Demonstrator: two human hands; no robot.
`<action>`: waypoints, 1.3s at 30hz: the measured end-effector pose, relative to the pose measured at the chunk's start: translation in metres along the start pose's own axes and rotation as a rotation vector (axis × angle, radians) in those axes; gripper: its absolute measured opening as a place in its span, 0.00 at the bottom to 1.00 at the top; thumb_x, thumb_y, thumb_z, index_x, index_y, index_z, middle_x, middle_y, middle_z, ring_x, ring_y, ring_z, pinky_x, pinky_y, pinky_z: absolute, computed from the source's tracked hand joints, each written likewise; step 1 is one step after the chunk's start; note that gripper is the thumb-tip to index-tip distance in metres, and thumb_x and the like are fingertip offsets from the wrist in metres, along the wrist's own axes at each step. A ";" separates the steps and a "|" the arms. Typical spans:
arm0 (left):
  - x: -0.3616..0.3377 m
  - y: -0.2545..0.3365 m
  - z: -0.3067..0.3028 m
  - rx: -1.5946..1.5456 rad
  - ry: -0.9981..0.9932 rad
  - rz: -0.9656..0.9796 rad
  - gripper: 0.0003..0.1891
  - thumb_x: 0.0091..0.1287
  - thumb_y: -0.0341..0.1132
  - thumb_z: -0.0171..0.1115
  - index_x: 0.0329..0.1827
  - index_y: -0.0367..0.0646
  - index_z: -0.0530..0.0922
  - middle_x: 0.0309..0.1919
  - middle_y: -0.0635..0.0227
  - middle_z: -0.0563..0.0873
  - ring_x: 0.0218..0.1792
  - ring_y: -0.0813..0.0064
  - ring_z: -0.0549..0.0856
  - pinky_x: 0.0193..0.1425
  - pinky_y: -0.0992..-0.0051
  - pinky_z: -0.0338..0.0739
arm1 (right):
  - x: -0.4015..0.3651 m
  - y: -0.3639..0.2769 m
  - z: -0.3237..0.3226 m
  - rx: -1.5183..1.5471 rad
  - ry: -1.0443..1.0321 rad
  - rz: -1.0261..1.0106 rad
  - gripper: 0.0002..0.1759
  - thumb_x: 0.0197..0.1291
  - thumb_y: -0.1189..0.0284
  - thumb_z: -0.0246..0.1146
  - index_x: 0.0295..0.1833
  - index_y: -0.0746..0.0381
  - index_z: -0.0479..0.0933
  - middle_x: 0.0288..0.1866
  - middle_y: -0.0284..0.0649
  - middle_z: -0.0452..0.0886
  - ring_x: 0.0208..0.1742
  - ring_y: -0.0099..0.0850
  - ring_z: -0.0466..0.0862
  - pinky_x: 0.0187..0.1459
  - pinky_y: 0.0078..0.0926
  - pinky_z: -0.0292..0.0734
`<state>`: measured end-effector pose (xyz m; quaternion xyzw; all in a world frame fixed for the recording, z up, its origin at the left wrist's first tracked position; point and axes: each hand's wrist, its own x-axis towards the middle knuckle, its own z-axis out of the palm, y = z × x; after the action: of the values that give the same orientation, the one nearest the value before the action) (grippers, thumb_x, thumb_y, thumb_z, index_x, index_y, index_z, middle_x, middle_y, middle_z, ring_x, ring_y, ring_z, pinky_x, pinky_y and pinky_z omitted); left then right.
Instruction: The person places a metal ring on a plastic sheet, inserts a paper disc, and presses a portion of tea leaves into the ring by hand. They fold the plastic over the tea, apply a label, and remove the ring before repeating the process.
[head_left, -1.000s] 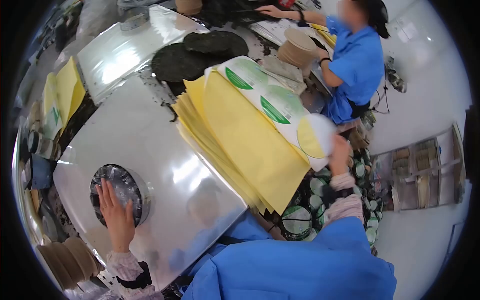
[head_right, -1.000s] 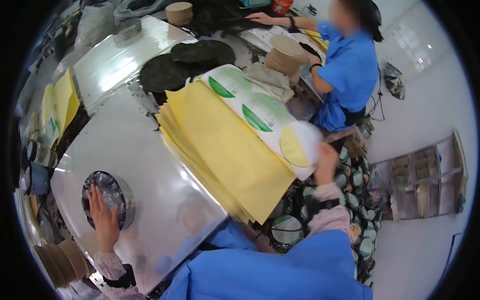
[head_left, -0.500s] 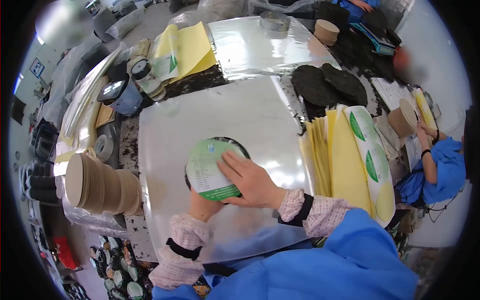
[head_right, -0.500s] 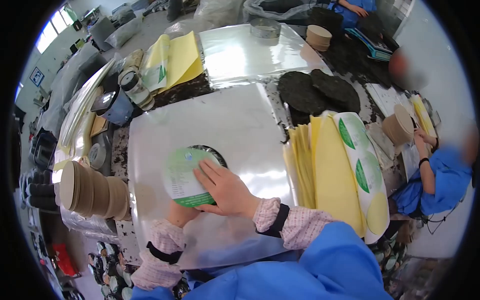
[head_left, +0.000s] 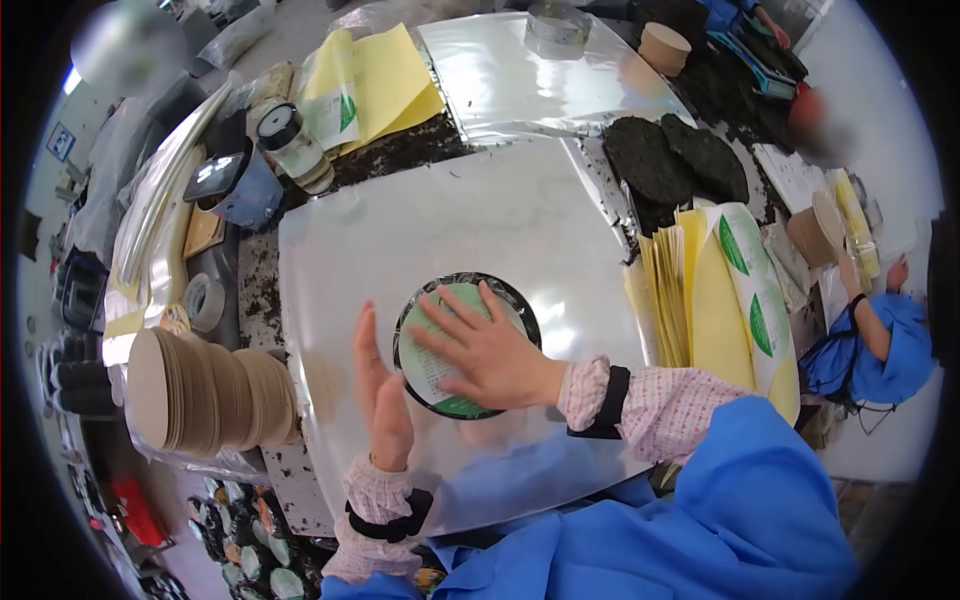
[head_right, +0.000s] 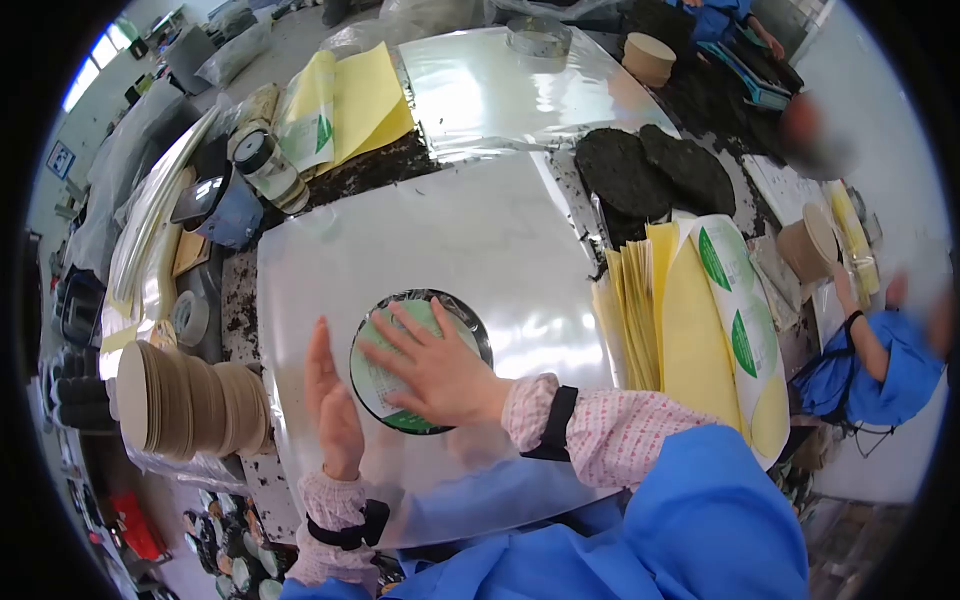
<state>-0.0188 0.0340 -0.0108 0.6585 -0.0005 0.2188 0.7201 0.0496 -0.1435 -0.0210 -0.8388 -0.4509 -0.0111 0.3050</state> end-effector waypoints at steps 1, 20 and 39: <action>0.003 0.005 -0.002 0.129 -0.071 0.006 0.26 0.74 0.35 0.52 0.75 0.35 0.70 0.76 0.50 0.70 0.78 0.51 0.67 0.82 0.58 0.57 | 0.001 -0.009 0.000 -0.173 -0.082 -0.034 0.46 0.65 0.43 0.62 0.82 0.55 0.60 0.86 0.51 0.54 0.86 0.52 0.52 0.78 0.73 0.41; -0.027 0.005 0.026 0.982 -0.585 0.173 0.28 0.66 0.41 0.72 0.65 0.36 0.78 0.65 0.41 0.78 0.71 0.44 0.75 0.75 0.50 0.68 | -0.018 -0.027 -0.051 0.130 0.526 0.031 0.18 0.62 0.81 0.64 0.57 0.60 0.85 0.46 0.44 0.90 0.43 0.44 0.89 0.42 0.36 0.85; -0.140 0.144 -0.133 0.786 -0.200 -0.188 0.03 0.60 0.24 0.74 0.34 0.41 0.88 0.37 0.64 0.89 0.42 0.70 0.86 0.45 0.70 0.80 | -0.162 -0.005 -0.043 0.364 0.250 0.728 0.15 0.67 0.69 0.66 0.56 0.63 0.85 0.30 0.50 0.85 0.29 0.38 0.87 0.36 0.32 0.80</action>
<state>-0.2296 0.1215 0.0678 0.8985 0.0733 0.0707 0.4271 -0.0393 -0.2858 -0.0314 -0.8679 -0.0795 0.0757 0.4844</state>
